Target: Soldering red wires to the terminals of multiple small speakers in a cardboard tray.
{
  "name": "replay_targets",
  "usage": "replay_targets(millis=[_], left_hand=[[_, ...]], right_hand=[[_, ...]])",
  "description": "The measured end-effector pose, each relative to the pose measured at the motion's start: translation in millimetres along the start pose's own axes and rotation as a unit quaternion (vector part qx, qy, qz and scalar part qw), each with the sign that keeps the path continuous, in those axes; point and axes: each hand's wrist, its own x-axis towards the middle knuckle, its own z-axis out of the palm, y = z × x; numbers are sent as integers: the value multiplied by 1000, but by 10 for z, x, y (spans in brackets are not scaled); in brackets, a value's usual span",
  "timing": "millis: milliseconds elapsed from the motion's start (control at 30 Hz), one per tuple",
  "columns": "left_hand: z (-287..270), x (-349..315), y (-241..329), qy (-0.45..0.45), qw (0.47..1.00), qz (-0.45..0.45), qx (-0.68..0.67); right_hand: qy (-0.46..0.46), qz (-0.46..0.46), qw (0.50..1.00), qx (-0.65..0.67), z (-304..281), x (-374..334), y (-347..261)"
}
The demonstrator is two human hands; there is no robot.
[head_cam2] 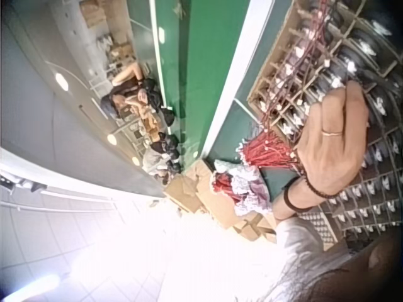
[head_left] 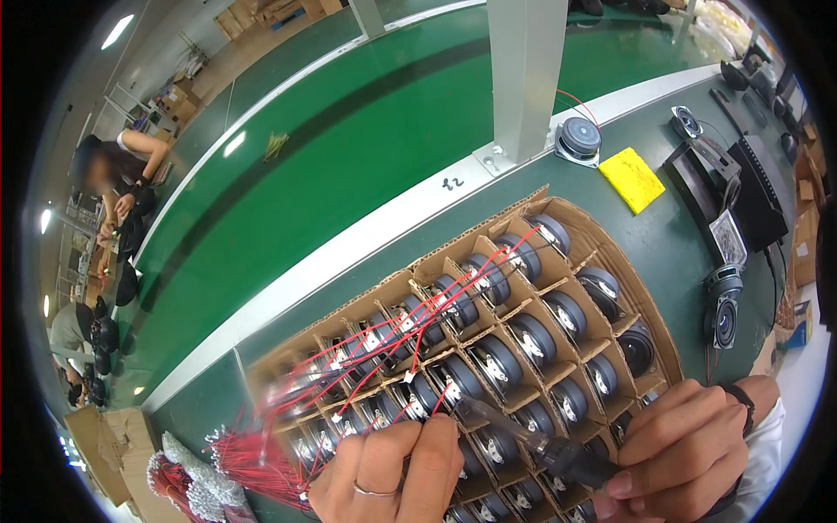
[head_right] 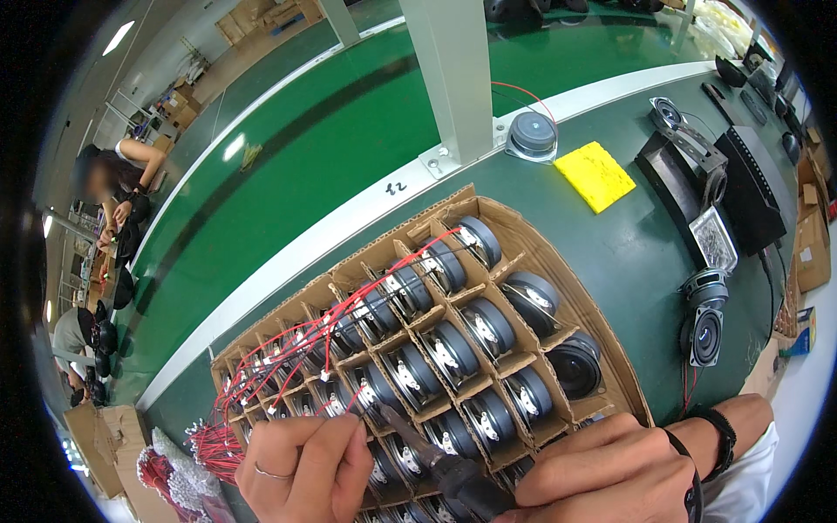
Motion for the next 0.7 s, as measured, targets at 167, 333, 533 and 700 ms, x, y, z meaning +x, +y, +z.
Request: replay_targets(millis=[167, 333, 533, 700], left_hand=[[-1, -17, -13, -2, 1000, -6, 3], [-8, -7, -6, -6, 1000, -4, -5], [83, -48, 8, 12, 999, -31, 33], [15, -28, -12, 1, 1000, -21, 14]], right_hand=[[14, 7, 1000, 7, 36, -3, 19], [11, -6, 1000, 4, 15, 9, 24], [13, -5, 1000, 9, 16, -1, 33], [20, -1, 1000, 11, 39, 6, 33]])
